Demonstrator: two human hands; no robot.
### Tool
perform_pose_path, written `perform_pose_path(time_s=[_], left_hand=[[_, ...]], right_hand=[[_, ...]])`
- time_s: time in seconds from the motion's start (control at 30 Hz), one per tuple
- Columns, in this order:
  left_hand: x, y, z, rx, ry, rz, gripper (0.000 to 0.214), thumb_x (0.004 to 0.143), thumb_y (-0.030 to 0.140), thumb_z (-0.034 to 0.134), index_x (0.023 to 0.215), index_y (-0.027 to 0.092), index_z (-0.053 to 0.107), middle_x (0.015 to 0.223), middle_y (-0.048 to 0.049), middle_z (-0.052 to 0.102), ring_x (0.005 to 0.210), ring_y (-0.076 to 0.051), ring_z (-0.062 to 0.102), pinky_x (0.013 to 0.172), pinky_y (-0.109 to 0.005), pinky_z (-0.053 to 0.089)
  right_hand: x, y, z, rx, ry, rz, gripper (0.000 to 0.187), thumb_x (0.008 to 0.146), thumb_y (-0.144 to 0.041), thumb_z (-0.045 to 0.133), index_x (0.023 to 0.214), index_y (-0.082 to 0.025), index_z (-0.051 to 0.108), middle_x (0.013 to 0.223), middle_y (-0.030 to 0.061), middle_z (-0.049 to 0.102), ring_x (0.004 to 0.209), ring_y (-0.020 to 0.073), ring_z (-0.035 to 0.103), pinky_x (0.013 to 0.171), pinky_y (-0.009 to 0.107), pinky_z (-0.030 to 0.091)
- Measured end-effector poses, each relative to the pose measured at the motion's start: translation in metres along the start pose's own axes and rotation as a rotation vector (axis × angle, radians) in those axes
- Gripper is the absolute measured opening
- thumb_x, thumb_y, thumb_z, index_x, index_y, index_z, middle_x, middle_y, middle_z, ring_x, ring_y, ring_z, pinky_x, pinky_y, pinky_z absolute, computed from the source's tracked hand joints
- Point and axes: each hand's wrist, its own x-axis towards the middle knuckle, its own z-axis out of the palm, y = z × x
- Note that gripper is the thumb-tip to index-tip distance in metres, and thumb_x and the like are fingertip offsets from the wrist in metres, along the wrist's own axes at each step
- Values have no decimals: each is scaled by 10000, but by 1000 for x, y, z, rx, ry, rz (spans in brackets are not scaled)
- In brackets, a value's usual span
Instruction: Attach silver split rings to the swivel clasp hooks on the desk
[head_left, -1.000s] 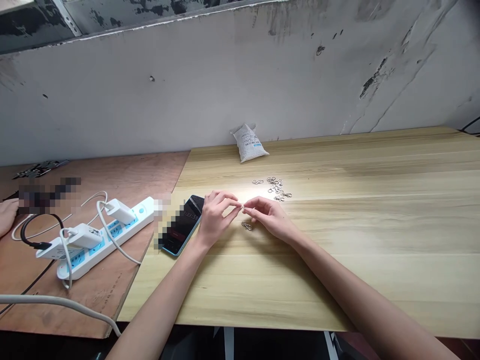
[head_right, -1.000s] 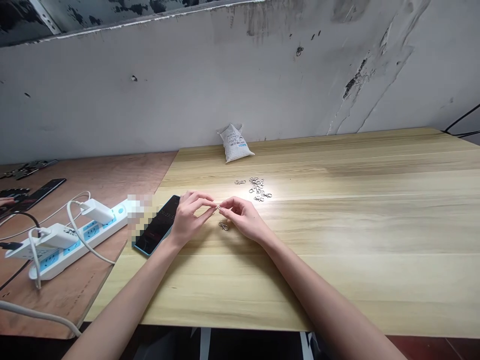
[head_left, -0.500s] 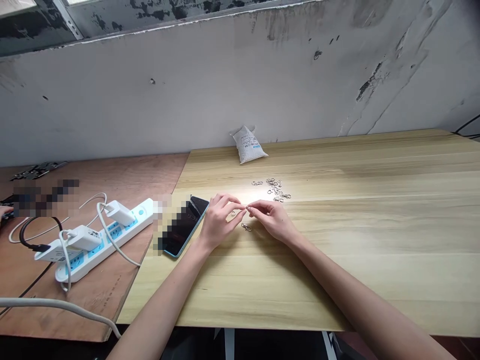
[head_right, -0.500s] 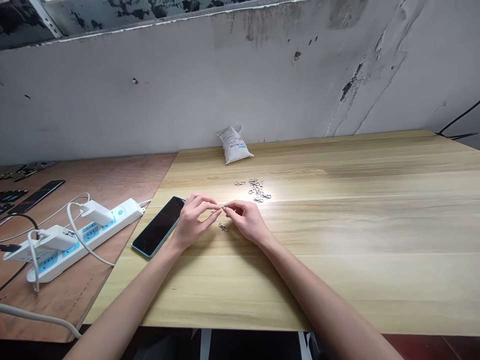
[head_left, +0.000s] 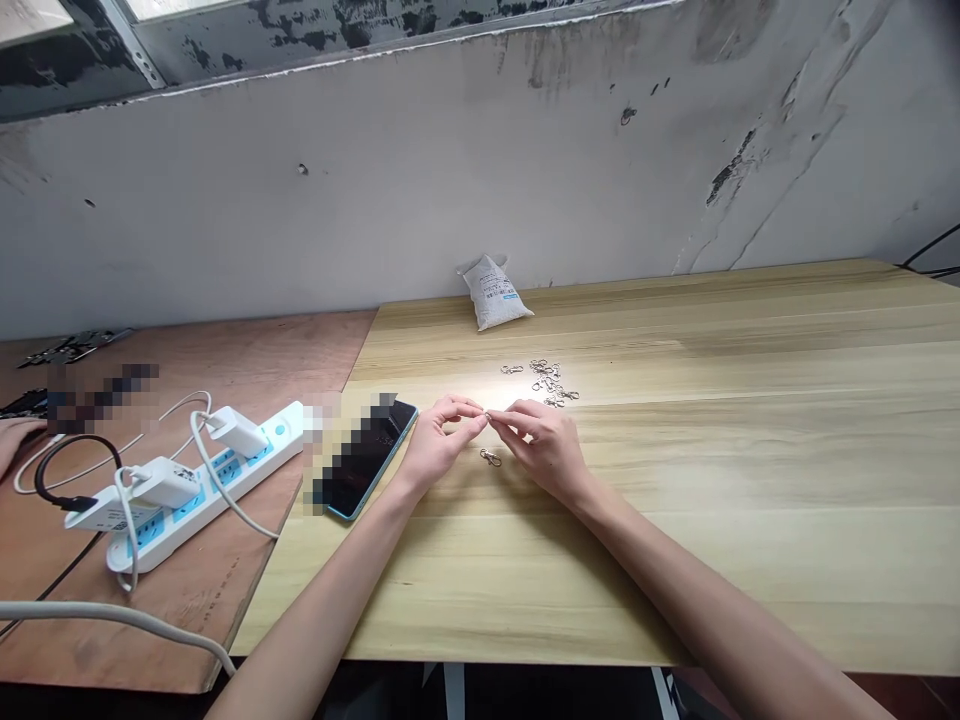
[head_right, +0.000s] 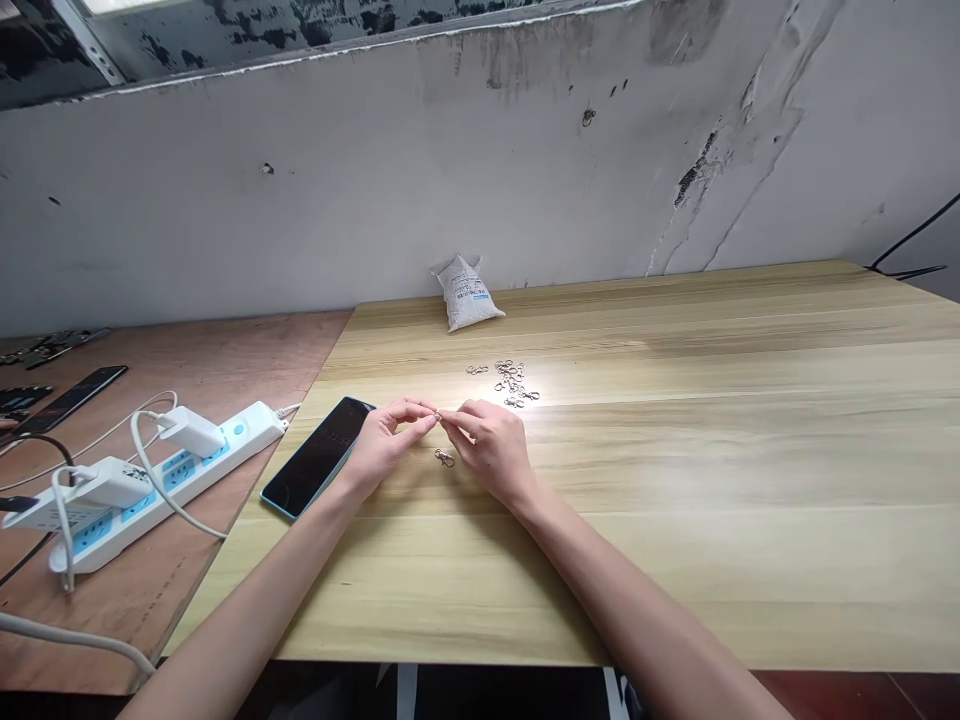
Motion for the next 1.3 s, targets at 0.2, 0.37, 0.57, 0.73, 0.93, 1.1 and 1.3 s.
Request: perform_pose_path(time_s=[0.2,0.37,0.57,0.73,0.93,1.1,1.3], left_hand=[[1,5,1,-193,-77,-101,175,793,359,714,798,188,743,1021,-78,695,991,-207,646,905,-359,512],[1,0,-2,-92,-51,-94,155,782,328,708,752,176,715,1044,-84,673,1000,-216,638,888,-374,518],[-4,3,-2,468,85,246,64,825,202,654,782,224,697,1068,-39,659,1059,-216,568,968,-410,429],[-6,7,-1,764,148,526,79,829,175,650,814,242,691,1115,-43,668,1063,-243,568,917,-407,409],[-5,9,-3,851,173,651,104,837,159,627,805,243,680,1126,-49,674,1139,-257,567,945,-413,387],[-3,1,-4,704,165,377,74,802,184,669,748,235,669,1197,-46,641,1229,-281,492,1029,-476,366],[-1,-2,-6,460,113,174,83,823,239,671,744,233,696,1198,-44,635,1232,-262,478,1074,-498,359]], right_hand=[[1,-1,-3,-164,-14,-80,294,983,-294,475,1030,-290,765,790,48,700,675,155,546,621,277,352],[2,-3,-7,-230,-93,-141,326,995,-276,432,985,-250,756,792,64,690,711,161,550,644,277,354],[0,-8,-4,223,-223,67,413,940,-218,446,1349,-220,503,819,36,683,656,151,563,635,278,407],[7,-15,-12,977,-327,604,561,828,-225,512,1374,-177,392,696,1,656,500,120,488,518,263,420],[15,-7,-16,1255,-196,923,509,745,-190,513,1254,-174,494,854,66,677,455,88,394,451,263,390],[12,4,-12,700,117,589,427,825,-323,575,1229,-226,475,1055,78,640,551,109,484,503,275,423],[3,-10,-4,-128,-128,-18,275,916,-357,547,1140,-211,617,1072,82,652,663,134,571,567,268,378]])
